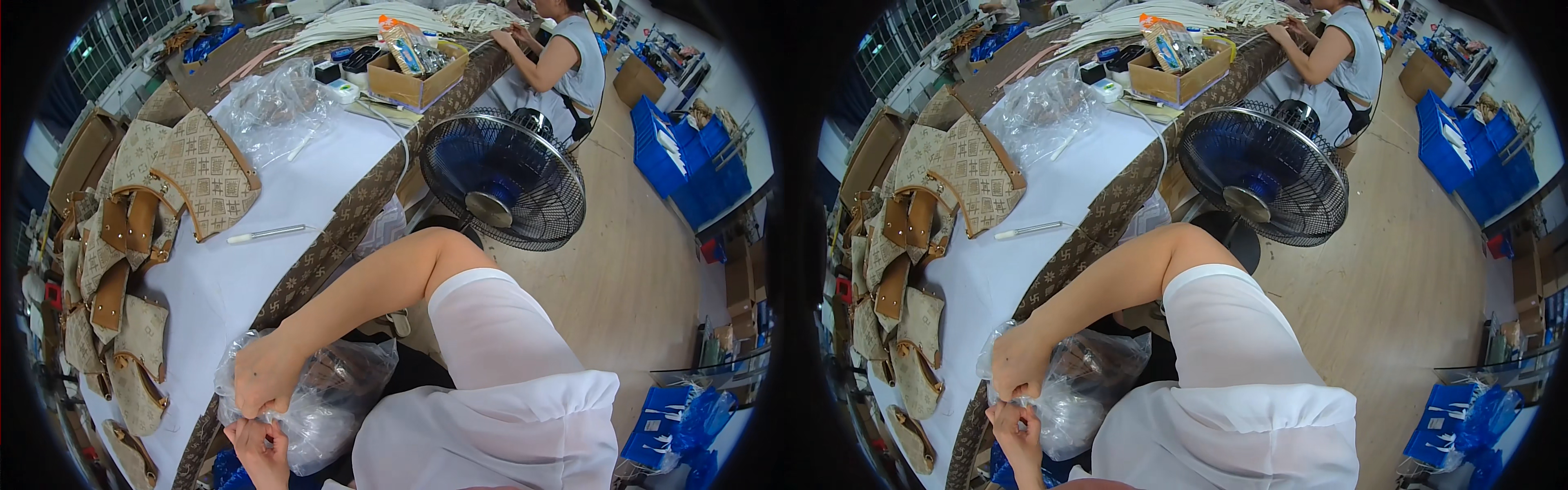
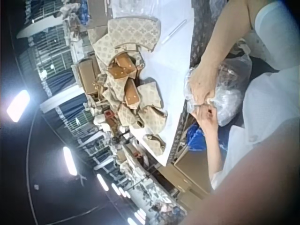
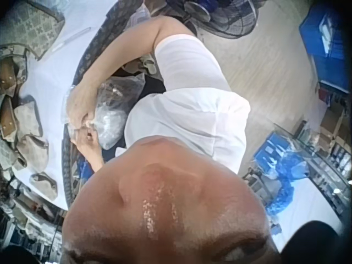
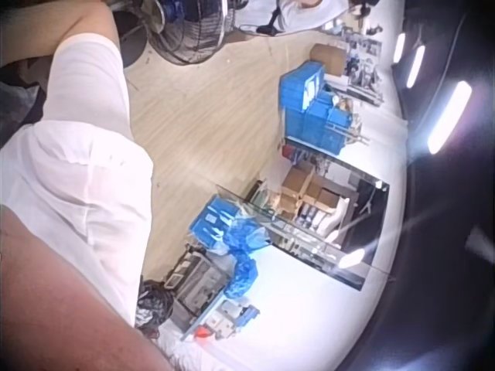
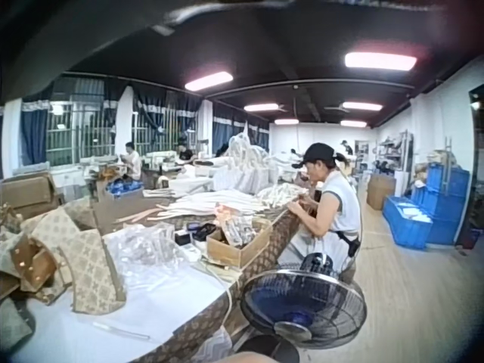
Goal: Applying glue or sealant to the edges of handbag components using a small stick applicator at a factory workbench.
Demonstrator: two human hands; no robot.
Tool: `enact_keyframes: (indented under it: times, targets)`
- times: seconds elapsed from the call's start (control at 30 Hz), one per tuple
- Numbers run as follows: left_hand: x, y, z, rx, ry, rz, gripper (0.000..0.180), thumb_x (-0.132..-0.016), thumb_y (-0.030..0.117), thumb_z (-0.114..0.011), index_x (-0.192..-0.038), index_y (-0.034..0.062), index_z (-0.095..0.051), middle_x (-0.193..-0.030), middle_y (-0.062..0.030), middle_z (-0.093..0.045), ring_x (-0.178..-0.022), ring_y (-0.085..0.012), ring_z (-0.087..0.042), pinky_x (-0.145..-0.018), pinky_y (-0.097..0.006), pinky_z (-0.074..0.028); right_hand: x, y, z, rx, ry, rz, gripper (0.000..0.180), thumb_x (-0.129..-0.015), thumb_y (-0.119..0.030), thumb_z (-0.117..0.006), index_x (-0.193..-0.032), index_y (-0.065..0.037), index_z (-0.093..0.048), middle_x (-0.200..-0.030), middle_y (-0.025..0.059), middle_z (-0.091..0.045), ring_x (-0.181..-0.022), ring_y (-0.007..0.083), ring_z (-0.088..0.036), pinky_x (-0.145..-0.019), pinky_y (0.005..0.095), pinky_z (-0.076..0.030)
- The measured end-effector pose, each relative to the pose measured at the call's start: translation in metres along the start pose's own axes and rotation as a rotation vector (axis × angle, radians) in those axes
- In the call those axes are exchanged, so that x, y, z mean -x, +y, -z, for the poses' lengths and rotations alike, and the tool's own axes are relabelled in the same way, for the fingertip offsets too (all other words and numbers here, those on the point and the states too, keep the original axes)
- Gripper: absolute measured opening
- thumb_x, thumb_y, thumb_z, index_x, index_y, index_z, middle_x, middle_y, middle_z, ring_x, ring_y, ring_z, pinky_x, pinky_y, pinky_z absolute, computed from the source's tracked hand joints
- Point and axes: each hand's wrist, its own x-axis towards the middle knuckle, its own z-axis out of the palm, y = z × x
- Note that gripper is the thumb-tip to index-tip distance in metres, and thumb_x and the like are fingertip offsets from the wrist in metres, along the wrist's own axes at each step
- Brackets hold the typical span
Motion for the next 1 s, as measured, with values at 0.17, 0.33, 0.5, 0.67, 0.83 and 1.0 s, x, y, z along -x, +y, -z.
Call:
enact_keyframes:
  times: [0.17,0.33,0.5,0.67,0.83,1.0]
  targets:
    - [-0.01,0.01,0.0,-0.233,0.014,-0.145,0.018,-0.082,0.004,-0.065,-0.072,0.0015,-0.051,-0.073,-0.0119,-0.049,-0.077,-0.032,-0.045,-0.076,-0.041,-0.037,0.005,-0.001,0.008,-0.006,-0.003,-0.044,0.008,-0.066,-0.021,-0.064,-0.068,-0.014,-0.06,-0.07,0.0024,-0.063,-0.065,0.0267,-0.061,-0.054,0.0433,-0.044]
    - [0.0,0.02,-0.012,-0.358,0.099,0.017,0.016,-0.087,0.008,-0.064,-0.077,0.001,-0.054,-0.077,-0.014,-0.052,-0.08,-0.0329,-0.047,-0.08,-0.043,-0.038,0.005,-0.018,0.013,0.176,-0.068,-0.143,0.009,-0.073,-0.021,-0.065,-0.075,-0.012,-0.066,-0.075,0.0061,-0.067,-0.074,0.0287,-0.066,-0.06,0.0434,-0.049]
    - [0.013,0.017,-0.023,-0.306,0.209,0.082,0.015,-0.092,0.01,-0.063,-0.083,-0.0014,-0.057,-0.08,-0.0156,-0.055,-0.083,-0.0338,-0.048,-0.079,-0.044,-0.039,0.008,-0.021,0.022,0.094,-0.13,-0.14,0.011,-0.079,-0.019,-0.063,-0.079,-0.009,-0.068,-0.077,0.0083,-0.068,-0.079,0.0301,-0.067,-0.064,0.0433,-0.052]
    - [0.013,0.004,-0.021,-0.253,0.213,0.024,0.013,-0.092,0.008,-0.062,-0.088,-0.0037,-0.06,-0.082,-0.0163,-0.056,-0.084,-0.0348,-0.049,-0.076,-0.044,-0.041,0.006,-0.016,0.024,0.067,-0.131,-0.098,0.012,-0.082,-0.02,-0.062,-0.079,-0.01,-0.067,-0.078,0.0071,-0.068,-0.08,0.0292,-0.068,-0.065,0.0428,-0.053]
    - [0.006,-0.001,-0.014,-0.223,0.177,-0.068,0.011,-0.091,0.006,-0.061,-0.089,-0.0046,-0.06,-0.082,-0.0166,-0.055,-0.082,-0.0359,-0.049,-0.076,-0.045,-0.041,0.001,-0.01,0.029,0.293,-0.165,0.16,0.011,-0.082,-0.019,-0.061,-0.082,-0.008,-0.065,-0.081,0.0051,-0.066,-0.074,0.027,-0.068,-0.059,0.0409,-0.053]
    - [0.013,-0.009,-0.021,-0.132,0.216,-0.103,0.011,-0.09,0.006,-0.062,-0.087,-0.005,-0.058,-0.081,-0.0165,-0.054,-0.079,-0.0367,-0.049,-0.076,-0.045,-0.041,0.002,-0.021,0.031,0.349,-0.27,0.159,0.015,-0.084,-0.021,-0.059,-0.079,-0.008,-0.064,-0.079,0.0034,-0.065,-0.067,0.0249,-0.067,-0.052,0.0404,-0.051]
